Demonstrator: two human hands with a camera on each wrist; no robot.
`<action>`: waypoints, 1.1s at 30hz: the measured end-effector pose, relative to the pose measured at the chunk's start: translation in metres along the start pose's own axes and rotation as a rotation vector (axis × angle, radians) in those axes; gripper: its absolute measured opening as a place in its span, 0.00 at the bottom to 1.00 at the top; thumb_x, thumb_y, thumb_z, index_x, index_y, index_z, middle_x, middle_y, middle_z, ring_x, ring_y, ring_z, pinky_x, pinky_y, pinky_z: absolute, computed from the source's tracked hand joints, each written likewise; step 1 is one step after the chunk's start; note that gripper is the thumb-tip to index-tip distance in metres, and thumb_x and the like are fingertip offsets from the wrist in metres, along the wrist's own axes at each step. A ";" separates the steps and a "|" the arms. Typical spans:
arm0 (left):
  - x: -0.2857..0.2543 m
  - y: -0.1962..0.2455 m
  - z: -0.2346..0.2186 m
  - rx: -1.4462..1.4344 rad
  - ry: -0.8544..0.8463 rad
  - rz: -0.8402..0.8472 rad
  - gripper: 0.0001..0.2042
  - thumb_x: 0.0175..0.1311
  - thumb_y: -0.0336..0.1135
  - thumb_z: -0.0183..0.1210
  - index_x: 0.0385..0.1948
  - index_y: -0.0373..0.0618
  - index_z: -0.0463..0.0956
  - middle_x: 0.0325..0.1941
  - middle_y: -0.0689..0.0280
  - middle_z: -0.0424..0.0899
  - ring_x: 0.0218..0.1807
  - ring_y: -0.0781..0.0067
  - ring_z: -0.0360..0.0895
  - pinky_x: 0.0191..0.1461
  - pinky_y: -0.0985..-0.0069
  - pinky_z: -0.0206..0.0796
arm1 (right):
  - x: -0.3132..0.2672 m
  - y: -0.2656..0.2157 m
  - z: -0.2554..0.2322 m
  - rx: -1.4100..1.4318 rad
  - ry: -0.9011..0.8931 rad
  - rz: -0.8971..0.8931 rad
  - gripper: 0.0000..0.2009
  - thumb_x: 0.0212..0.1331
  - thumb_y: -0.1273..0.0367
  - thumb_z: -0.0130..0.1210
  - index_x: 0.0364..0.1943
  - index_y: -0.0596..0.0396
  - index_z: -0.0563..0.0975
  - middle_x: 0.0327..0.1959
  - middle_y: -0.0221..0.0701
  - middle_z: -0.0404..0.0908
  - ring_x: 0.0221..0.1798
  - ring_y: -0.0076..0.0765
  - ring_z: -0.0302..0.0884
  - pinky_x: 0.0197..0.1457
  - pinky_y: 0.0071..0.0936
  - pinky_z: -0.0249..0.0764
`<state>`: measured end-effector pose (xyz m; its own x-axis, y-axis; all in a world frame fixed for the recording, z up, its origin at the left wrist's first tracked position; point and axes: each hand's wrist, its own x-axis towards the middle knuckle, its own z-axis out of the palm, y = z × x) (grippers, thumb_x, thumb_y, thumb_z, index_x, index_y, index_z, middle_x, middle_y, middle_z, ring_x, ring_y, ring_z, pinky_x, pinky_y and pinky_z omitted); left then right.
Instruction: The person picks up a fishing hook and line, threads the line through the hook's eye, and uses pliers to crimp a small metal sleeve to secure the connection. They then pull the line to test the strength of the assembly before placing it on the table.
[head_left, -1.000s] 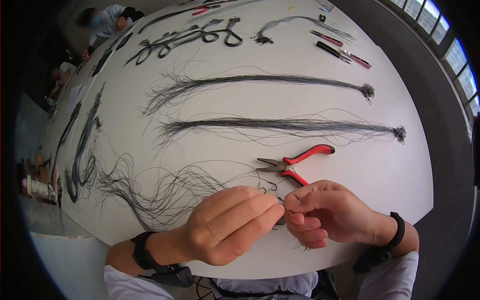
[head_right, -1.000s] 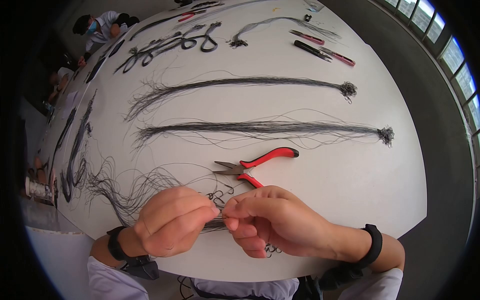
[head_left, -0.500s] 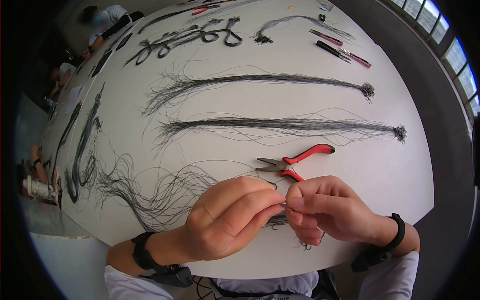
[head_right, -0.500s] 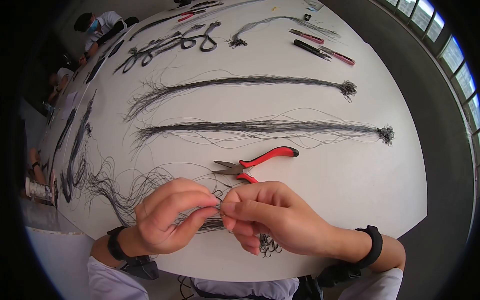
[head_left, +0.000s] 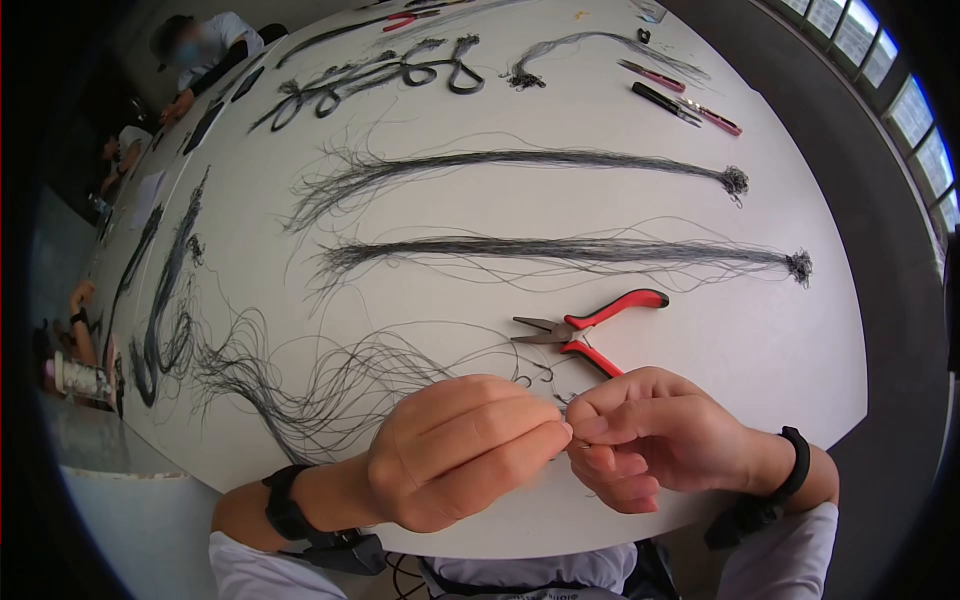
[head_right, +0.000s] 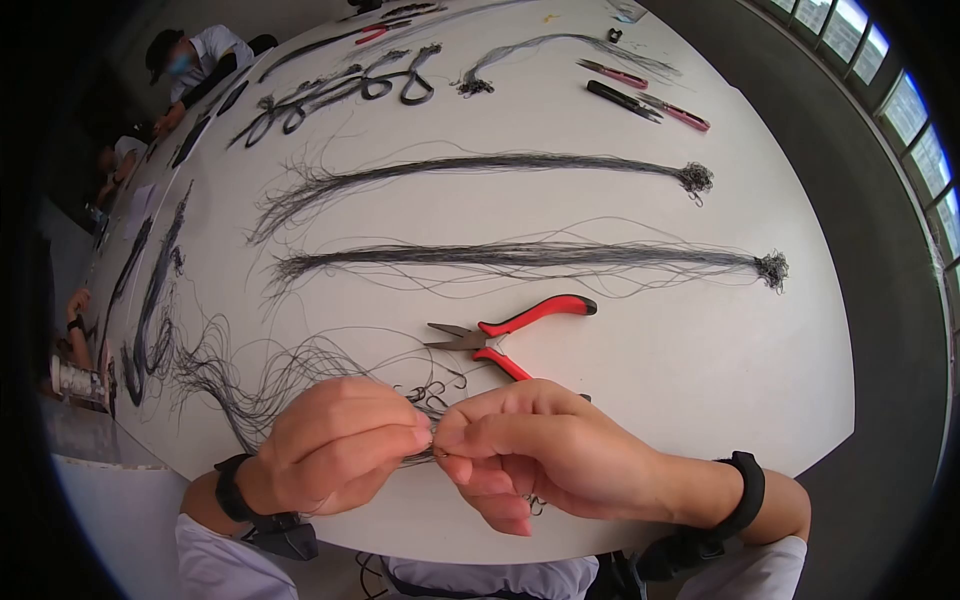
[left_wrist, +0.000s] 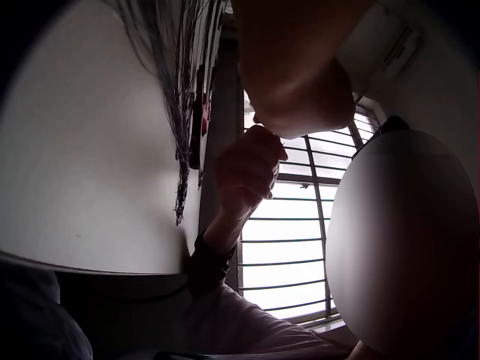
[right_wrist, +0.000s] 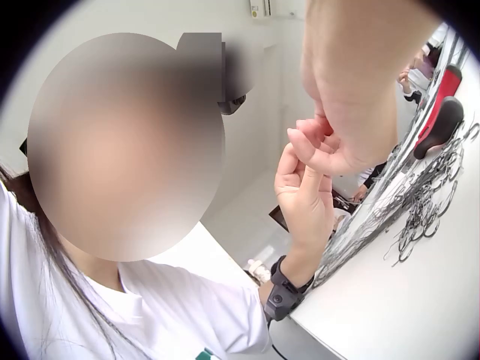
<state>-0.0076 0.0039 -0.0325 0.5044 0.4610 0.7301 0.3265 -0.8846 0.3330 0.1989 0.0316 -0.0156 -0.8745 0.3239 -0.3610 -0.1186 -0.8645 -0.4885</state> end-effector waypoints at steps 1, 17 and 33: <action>0.001 0.000 0.001 -0.053 0.018 -0.067 0.12 0.44 0.13 0.60 0.32 0.35 0.75 0.32 0.58 0.79 0.29 0.65 0.78 0.28 0.77 0.72 | 0.000 0.001 0.000 0.000 0.000 -0.001 0.11 0.63 0.70 0.40 0.28 0.61 0.71 0.16 0.26 0.64 0.16 0.24 0.60 0.22 0.22 0.62; 0.002 0.001 -0.003 -0.127 0.037 -0.195 0.11 0.48 0.14 0.57 0.34 0.35 0.74 0.32 0.57 0.78 0.29 0.67 0.78 0.29 0.78 0.70 | 0.001 0.007 0.002 -0.491 0.151 -0.447 0.05 0.62 0.73 0.50 0.34 0.62 0.75 0.27 0.26 0.73 0.26 0.15 0.67 0.27 0.16 0.64; 0.020 -0.004 -0.025 -1.195 -0.019 -1.133 0.11 0.68 0.33 0.45 0.33 0.33 0.73 0.23 0.63 0.76 0.26 0.74 0.76 0.33 0.78 0.70 | -0.069 -0.066 -0.052 -0.881 1.117 -0.795 0.09 0.56 0.70 0.52 0.21 0.59 0.76 0.16 0.26 0.71 0.17 0.18 0.63 0.21 0.15 0.58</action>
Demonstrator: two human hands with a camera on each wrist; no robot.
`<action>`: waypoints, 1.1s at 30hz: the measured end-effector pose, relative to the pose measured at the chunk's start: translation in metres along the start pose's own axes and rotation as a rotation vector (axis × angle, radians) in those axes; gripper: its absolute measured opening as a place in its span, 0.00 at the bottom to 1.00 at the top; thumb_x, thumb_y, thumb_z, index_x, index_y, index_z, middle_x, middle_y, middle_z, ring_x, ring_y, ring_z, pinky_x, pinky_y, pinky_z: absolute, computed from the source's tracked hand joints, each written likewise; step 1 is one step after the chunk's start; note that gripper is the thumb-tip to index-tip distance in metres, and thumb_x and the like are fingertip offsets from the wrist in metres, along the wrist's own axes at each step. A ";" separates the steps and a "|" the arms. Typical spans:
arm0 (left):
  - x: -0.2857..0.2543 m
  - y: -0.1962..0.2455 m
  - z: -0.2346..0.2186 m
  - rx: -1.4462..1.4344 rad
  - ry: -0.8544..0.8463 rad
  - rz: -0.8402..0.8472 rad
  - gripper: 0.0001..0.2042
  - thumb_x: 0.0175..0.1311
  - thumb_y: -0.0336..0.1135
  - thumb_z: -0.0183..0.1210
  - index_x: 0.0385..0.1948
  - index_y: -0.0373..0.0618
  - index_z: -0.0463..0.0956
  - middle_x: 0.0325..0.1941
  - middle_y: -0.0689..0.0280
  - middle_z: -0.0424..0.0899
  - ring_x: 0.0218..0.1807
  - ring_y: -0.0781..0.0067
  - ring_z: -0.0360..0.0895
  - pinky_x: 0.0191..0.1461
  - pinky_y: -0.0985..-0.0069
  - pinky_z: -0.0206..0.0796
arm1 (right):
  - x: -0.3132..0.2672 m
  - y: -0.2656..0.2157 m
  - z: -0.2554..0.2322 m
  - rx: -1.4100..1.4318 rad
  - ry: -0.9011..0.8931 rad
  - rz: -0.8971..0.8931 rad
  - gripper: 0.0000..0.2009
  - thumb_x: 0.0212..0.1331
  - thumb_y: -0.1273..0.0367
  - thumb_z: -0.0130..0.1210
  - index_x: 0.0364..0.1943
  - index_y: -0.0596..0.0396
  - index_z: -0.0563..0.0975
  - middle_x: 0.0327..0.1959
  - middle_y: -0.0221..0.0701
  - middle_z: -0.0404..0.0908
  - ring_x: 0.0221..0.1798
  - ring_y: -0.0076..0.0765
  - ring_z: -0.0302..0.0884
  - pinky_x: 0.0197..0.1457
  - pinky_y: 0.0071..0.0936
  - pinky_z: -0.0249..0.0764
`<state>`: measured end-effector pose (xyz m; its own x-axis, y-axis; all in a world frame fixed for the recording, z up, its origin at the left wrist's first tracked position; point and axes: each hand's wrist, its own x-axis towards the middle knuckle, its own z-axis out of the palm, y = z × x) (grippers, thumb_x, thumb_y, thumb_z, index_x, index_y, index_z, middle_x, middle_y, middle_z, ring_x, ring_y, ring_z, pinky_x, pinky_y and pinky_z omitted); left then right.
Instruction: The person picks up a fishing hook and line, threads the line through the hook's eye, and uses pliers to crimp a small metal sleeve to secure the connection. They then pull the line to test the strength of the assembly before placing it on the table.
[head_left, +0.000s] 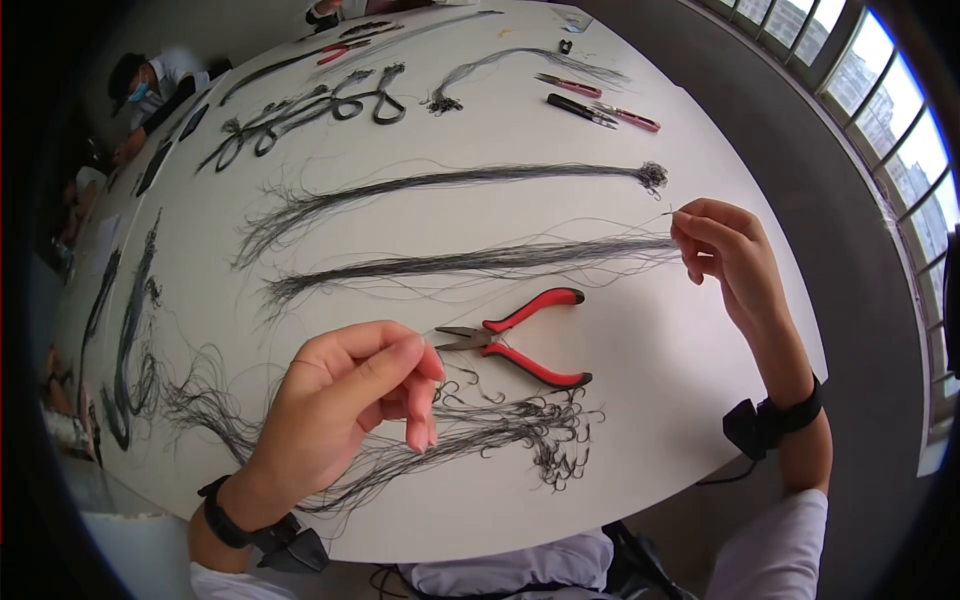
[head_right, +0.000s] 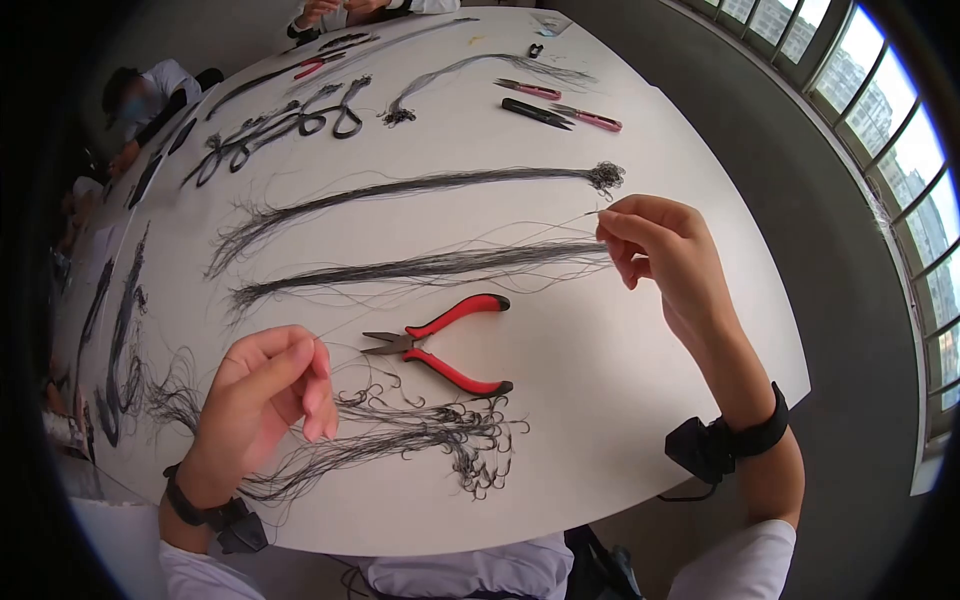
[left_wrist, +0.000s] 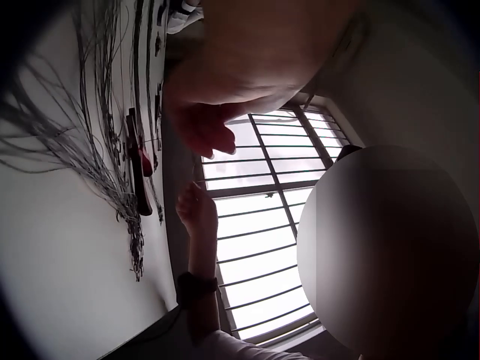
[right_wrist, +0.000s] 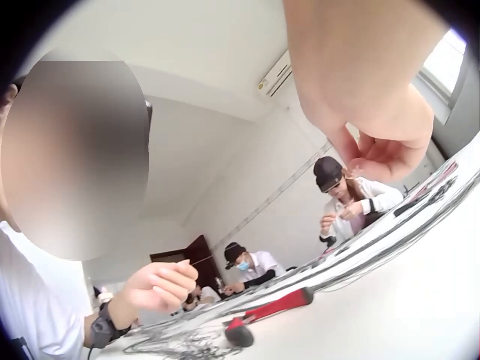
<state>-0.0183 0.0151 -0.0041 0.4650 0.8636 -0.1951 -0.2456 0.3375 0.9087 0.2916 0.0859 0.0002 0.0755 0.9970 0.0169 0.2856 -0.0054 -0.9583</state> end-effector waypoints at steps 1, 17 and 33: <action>0.002 0.003 -0.004 0.000 0.073 -0.008 0.12 0.68 0.34 0.46 0.33 0.34 0.72 0.22 0.64 0.75 0.24 0.75 0.74 0.32 0.78 0.69 | 0.004 0.003 -0.013 -0.024 0.026 0.023 0.09 0.55 0.69 0.52 0.21 0.59 0.75 0.16 0.25 0.70 0.17 0.18 0.62 0.21 0.15 0.57; 0.003 0.030 -0.097 0.816 0.746 0.335 0.09 0.63 0.35 0.52 0.36 0.40 0.72 0.34 0.66 0.76 0.41 0.73 0.72 0.50 0.76 0.62 | 0.023 0.056 -0.091 -0.310 0.189 0.181 0.09 0.51 0.71 0.52 0.18 0.62 0.76 0.12 0.25 0.69 0.12 0.18 0.62 0.12 0.16 0.48; -0.001 0.011 -0.015 1.235 0.372 0.344 0.06 0.55 0.30 0.58 0.28 0.37 0.75 0.33 0.61 0.79 0.41 0.65 0.74 0.52 0.73 0.62 | -0.003 0.024 -0.069 -0.575 -0.015 0.074 0.12 0.58 0.67 0.52 0.20 0.60 0.77 0.14 0.26 0.72 0.13 0.16 0.63 0.15 0.16 0.56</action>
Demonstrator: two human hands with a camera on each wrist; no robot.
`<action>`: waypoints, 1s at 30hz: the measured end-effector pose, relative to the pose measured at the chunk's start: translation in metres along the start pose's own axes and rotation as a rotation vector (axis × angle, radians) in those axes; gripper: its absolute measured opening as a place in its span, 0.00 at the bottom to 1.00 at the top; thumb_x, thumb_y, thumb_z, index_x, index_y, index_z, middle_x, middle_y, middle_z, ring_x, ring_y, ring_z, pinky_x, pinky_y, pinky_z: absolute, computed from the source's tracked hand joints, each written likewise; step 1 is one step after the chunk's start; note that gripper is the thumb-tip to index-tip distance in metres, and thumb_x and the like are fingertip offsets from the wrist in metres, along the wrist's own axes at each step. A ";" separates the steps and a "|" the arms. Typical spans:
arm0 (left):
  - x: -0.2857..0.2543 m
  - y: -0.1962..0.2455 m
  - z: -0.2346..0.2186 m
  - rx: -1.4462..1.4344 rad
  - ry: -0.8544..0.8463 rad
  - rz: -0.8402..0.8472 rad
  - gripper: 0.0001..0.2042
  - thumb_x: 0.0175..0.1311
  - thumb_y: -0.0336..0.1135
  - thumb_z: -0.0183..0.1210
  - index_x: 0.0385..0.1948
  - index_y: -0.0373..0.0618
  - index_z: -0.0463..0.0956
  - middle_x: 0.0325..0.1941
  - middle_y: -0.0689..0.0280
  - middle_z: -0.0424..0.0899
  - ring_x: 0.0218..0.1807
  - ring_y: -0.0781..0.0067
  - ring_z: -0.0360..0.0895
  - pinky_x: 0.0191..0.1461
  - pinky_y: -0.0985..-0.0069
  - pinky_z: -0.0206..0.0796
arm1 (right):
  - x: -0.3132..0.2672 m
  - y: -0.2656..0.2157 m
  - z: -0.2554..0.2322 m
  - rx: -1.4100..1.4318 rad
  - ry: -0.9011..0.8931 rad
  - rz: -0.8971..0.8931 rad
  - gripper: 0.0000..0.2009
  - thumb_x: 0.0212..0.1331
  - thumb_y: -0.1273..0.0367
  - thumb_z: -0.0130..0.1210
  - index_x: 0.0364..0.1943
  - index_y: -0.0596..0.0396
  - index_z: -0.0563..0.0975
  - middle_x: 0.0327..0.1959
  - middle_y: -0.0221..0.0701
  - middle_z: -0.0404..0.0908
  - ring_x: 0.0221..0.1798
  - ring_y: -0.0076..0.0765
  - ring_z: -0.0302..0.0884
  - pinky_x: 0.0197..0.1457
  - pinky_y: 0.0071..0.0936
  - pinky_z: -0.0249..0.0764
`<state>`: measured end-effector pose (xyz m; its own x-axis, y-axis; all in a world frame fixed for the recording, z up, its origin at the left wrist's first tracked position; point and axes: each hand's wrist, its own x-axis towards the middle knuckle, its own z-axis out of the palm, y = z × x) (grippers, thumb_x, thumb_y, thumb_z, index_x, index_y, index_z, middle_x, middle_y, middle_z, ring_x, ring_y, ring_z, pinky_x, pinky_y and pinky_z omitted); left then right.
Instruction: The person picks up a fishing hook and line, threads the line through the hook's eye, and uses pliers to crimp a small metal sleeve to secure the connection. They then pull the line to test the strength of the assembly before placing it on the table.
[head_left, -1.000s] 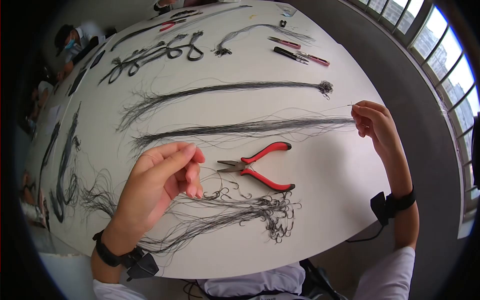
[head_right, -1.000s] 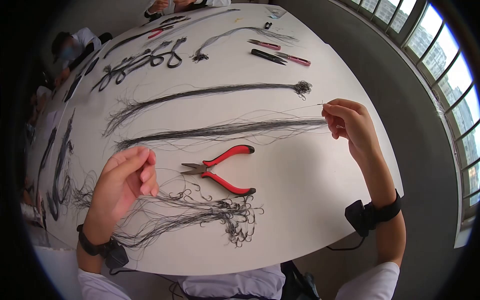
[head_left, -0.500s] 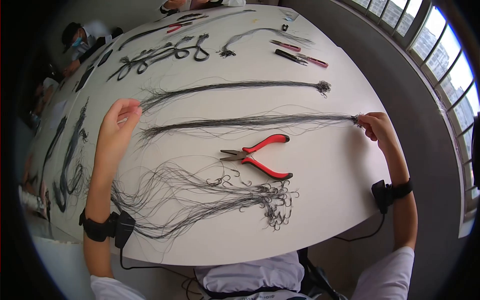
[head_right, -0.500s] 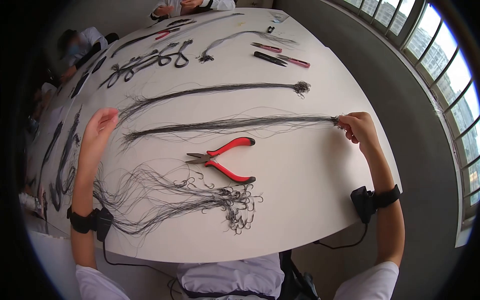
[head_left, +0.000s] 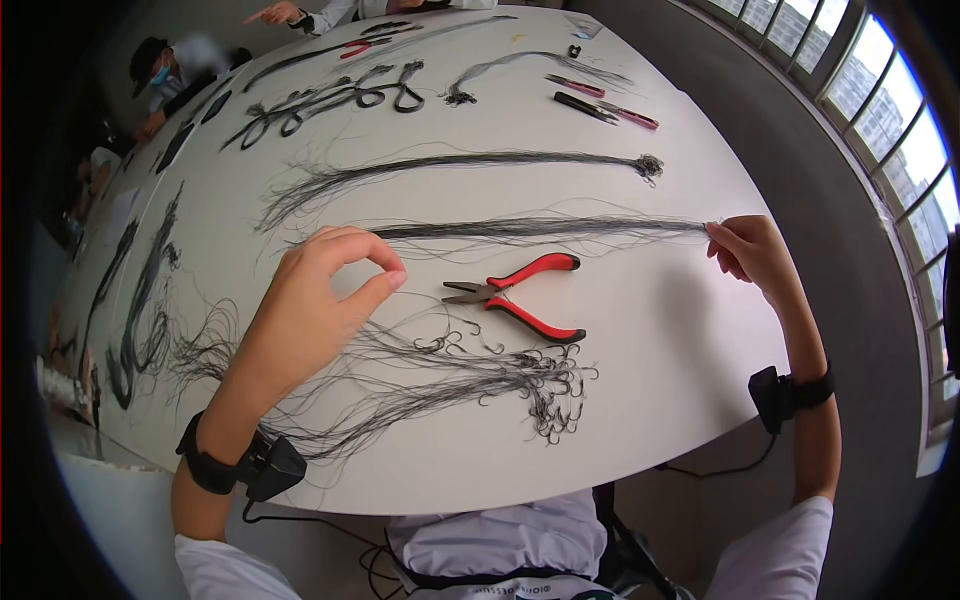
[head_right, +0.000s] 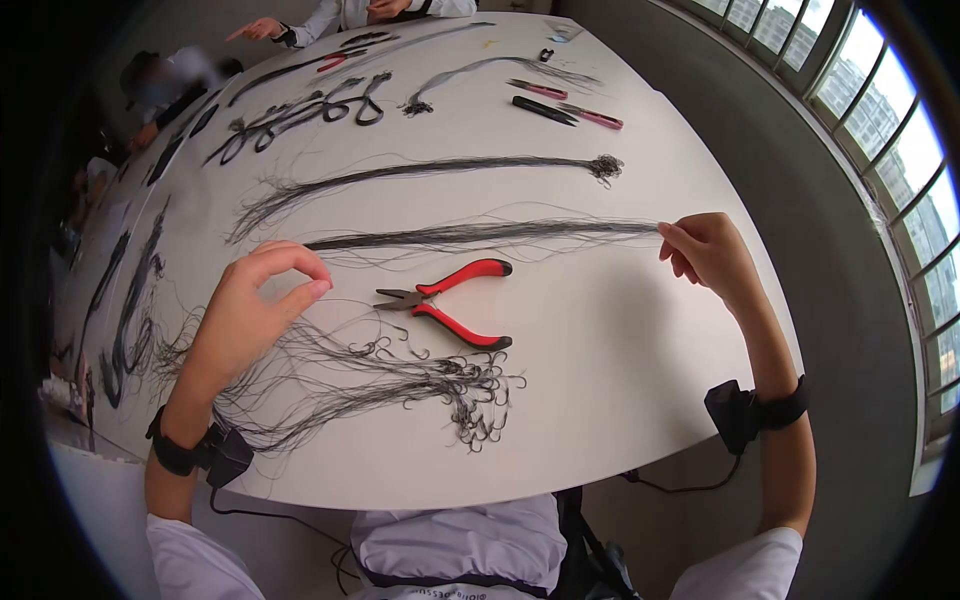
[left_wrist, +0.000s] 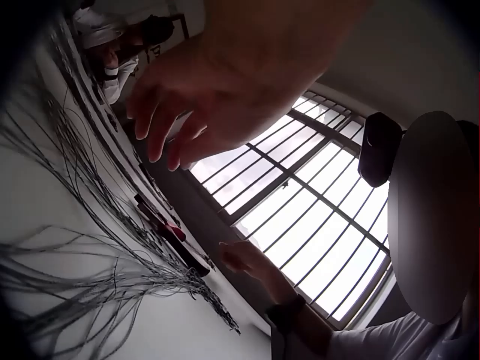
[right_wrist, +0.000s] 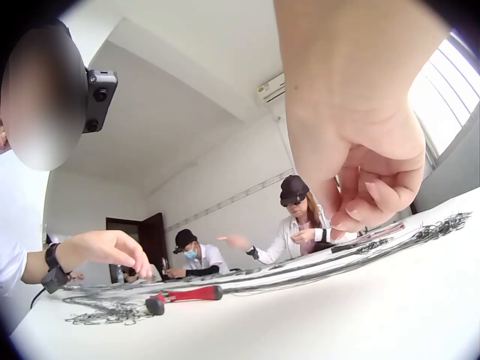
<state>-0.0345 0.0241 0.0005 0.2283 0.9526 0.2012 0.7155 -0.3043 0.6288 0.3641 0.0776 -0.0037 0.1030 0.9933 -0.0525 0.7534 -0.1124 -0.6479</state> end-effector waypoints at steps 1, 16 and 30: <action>-0.002 0.004 0.003 0.028 -0.059 0.010 0.06 0.54 0.31 0.58 0.29 0.38 0.76 0.33 0.61 0.79 0.41 0.65 0.74 0.52 0.73 0.62 | -0.005 -0.013 0.008 -0.089 -0.055 -0.098 0.14 0.59 0.67 0.51 0.19 0.60 0.78 0.14 0.27 0.74 0.14 0.16 0.66 0.16 0.16 0.59; -0.027 0.019 0.031 -0.092 -0.393 0.046 0.07 0.52 0.29 0.59 0.33 0.39 0.76 0.33 0.62 0.77 0.30 0.73 0.75 0.37 0.77 0.68 | -0.066 -0.094 0.103 -0.164 -0.506 -0.970 0.06 0.46 0.71 0.59 0.29 0.52 0.75 0.27 0.30 0.75 0.29 0.38 0.75 0.30 0.33 0.69; -0.042 0.010 0.035 -0.082 -0.343 0.165 0.08 0.53 0.29 0.59 0.32 0.37 0.74 0.33 0.59 0.76 0.37 0.65 0.75 0.43 0.72 0.68 | -0.072 -0.091 0.123 -0.241 -0.326 -1.201 0.06 0.47 0.72 0.57 0.29 0.54 0.74 0.26 0.29 0.72 0.30 0.37 0.75 0.28 0.33 0.71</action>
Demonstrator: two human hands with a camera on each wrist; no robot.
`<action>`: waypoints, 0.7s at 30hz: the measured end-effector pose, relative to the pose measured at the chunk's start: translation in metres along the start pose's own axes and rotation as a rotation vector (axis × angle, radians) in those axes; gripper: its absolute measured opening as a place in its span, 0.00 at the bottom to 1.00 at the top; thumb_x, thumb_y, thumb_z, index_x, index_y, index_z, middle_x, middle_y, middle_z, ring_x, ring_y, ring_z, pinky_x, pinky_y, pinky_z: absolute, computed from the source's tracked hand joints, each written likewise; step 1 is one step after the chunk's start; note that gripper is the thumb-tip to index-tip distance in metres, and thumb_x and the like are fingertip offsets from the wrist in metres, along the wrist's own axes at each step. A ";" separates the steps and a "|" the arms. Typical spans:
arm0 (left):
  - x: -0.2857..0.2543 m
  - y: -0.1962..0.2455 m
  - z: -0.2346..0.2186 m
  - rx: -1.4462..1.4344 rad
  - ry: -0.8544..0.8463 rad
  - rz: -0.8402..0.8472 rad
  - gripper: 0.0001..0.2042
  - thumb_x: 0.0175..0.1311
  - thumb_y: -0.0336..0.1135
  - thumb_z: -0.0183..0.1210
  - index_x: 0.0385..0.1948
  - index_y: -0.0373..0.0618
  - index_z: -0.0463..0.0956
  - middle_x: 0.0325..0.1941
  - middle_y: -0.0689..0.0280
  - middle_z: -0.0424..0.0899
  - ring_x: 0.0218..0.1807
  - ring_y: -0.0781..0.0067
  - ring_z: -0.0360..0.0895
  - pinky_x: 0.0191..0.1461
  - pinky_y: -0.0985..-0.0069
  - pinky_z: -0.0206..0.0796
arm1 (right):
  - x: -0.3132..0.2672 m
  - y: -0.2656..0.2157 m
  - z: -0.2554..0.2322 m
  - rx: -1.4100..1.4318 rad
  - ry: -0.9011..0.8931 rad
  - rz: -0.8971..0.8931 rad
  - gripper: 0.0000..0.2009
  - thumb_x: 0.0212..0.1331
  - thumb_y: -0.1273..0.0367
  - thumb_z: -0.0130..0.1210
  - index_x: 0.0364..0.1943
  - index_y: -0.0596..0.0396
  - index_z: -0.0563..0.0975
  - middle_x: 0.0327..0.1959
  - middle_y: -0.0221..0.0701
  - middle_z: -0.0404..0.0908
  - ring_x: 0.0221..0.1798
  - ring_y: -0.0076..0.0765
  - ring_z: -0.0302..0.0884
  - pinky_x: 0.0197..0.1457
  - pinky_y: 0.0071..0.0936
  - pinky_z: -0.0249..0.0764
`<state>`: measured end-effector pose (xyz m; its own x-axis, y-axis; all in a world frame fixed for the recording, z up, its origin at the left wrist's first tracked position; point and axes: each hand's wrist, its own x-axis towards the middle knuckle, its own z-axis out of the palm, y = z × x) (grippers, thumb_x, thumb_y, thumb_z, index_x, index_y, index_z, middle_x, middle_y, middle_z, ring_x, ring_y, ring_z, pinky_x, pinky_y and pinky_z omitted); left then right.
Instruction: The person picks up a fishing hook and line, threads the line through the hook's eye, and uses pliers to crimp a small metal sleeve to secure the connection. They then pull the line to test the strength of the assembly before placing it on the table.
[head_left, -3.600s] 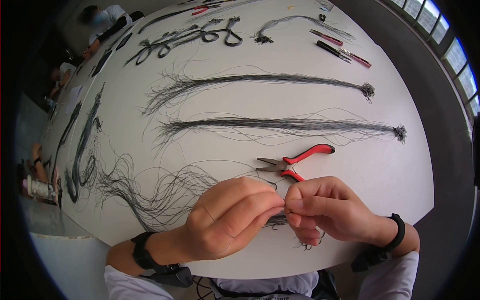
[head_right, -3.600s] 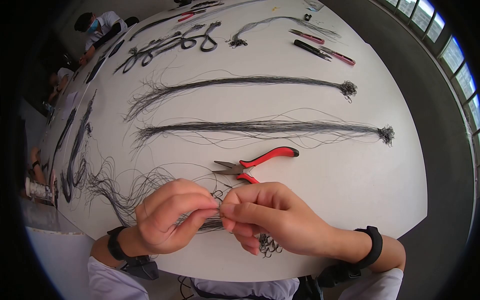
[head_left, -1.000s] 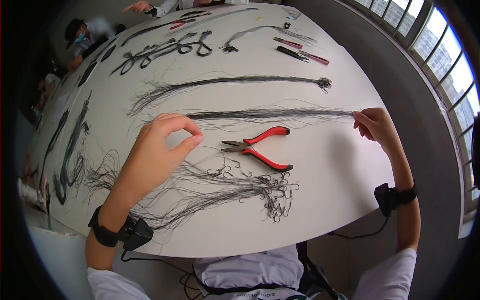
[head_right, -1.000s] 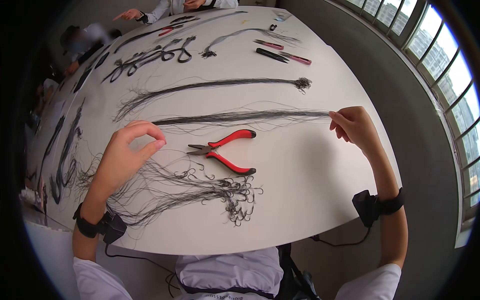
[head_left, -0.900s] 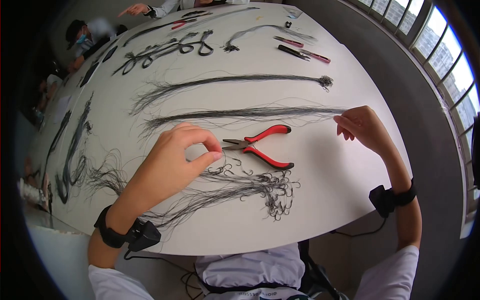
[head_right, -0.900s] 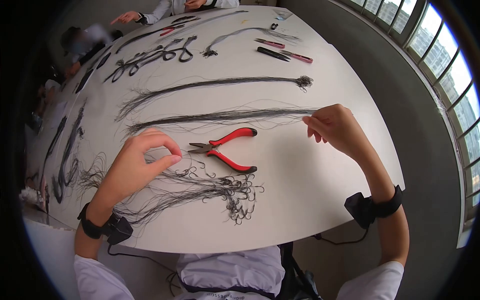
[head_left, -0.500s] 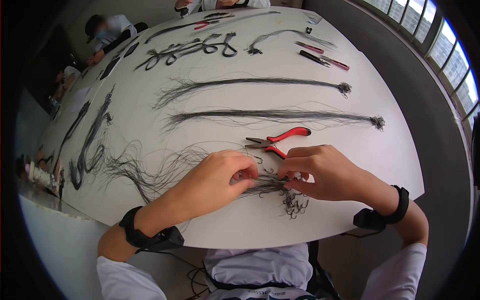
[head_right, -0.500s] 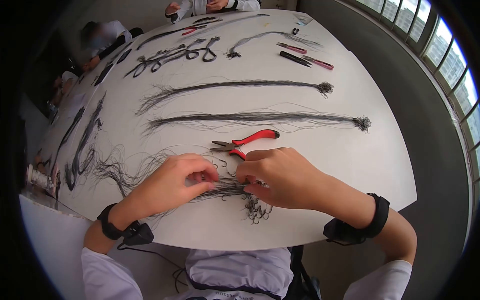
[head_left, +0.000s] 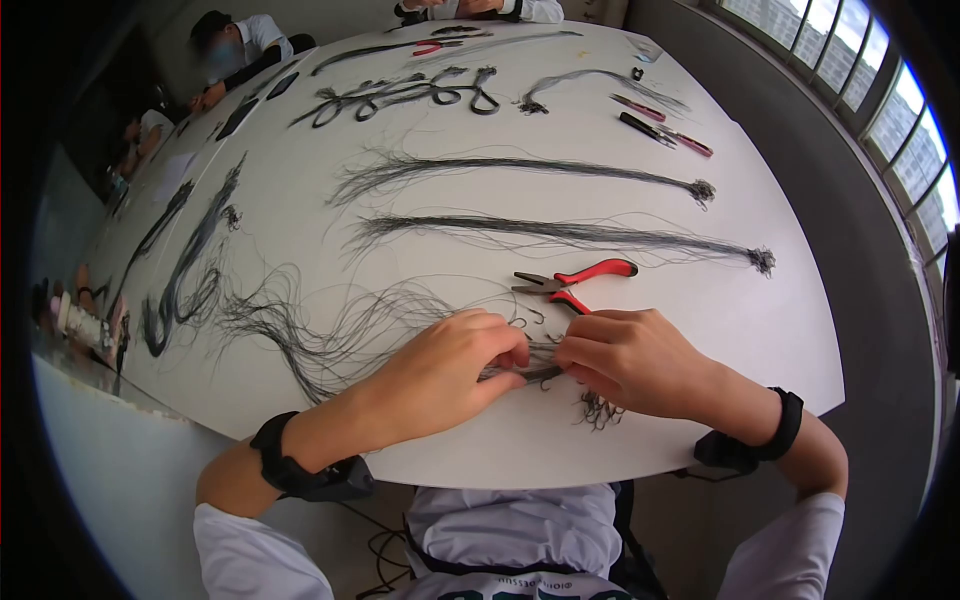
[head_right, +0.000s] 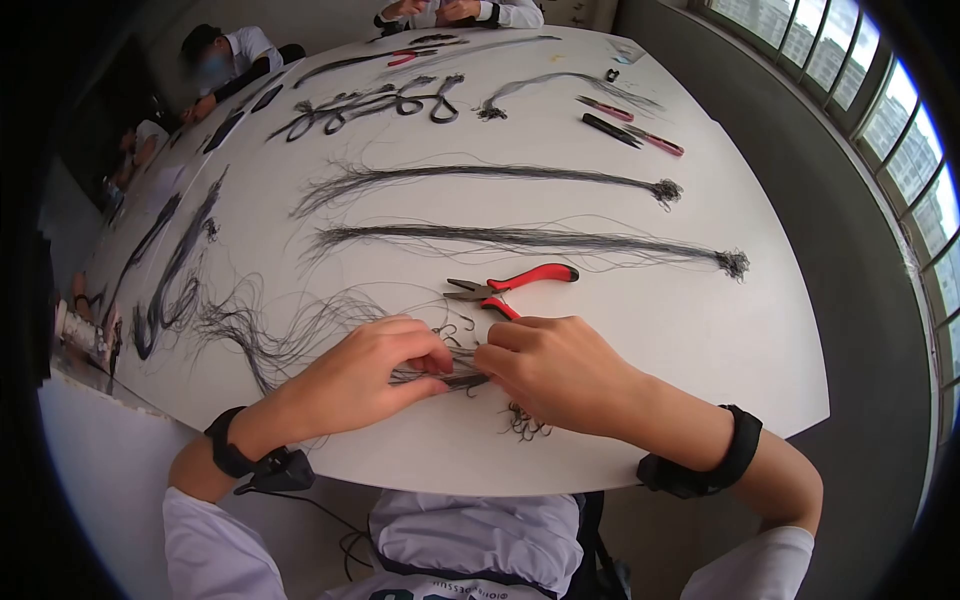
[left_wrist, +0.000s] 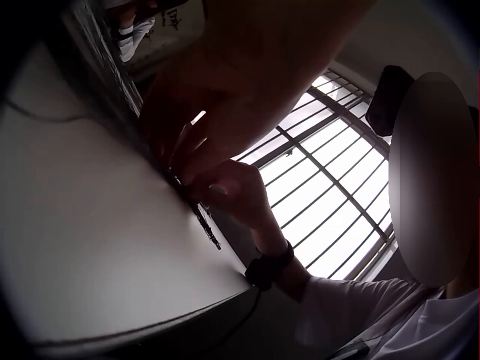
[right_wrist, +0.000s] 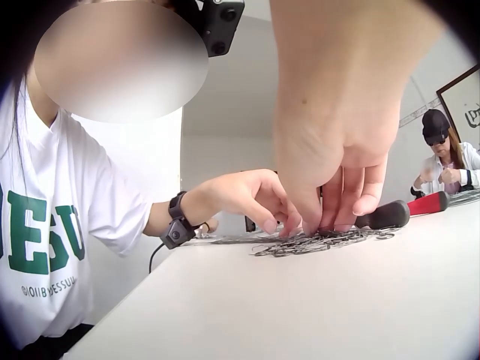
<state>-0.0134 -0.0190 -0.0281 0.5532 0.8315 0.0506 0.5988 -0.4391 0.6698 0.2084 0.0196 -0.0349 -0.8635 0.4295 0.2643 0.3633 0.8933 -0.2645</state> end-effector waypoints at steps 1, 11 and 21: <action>-0.001 0.000 0.000 0.001 0.004 0.002 0.07 0.52 0.29 0.59 0.32 0.37 0.75 0.33 0.60 0.76 0.38 0.65 0.75 0.43 0.72 0.68 | 0.000 0.000 0.000 0.000 -0.001 -0.003 0.06 0.47 0.72 0.57 0.29 0.54 0.74 0.26 0.29 0.72 0.30 0.37 0.75 0.28 0.33 0.71; -0.005 -0.003 0.007 0.072 0.032 -0.001 0.05 0.52 0.29 0.58 0.29 0.39 0.76 0.31 0.63 0.76 0.37 0.67 0.74 0.43 0.72 0.67 | -0.003 0.002 -0.003 0.061 0.090 0.055 0.04 0.46 0.72 0.58 0.25 0.55 0.74 0.23 0.30 0.75 0.26 0.39 0.74 0.28 0.33 0.70; -0.014 -0.003 0.006 0.003 0.074 -0.011 0.05 0.52 0.28 0.59 0.29 0.39 0.76 0.30 0.63 0.76 0.35 0.69 0.74 0.41 0.73 0.67 | 0.003 -0.002 -0.006 0.197 0.086 0.220 0.06 0.48 0.76 0.56 0.28 0.54 0.71 0.22 0.31 0.75 0.23 0.40 0.74 0.25 0.33 0.67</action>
<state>-0.0199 -0.0314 -0.0353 0.5023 0.8591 0.0978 0.6061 -0.4306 0.6687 0.2071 0.0199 -0.0278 -0.7358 0.6271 0.2559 0.4564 0.7382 -0.4968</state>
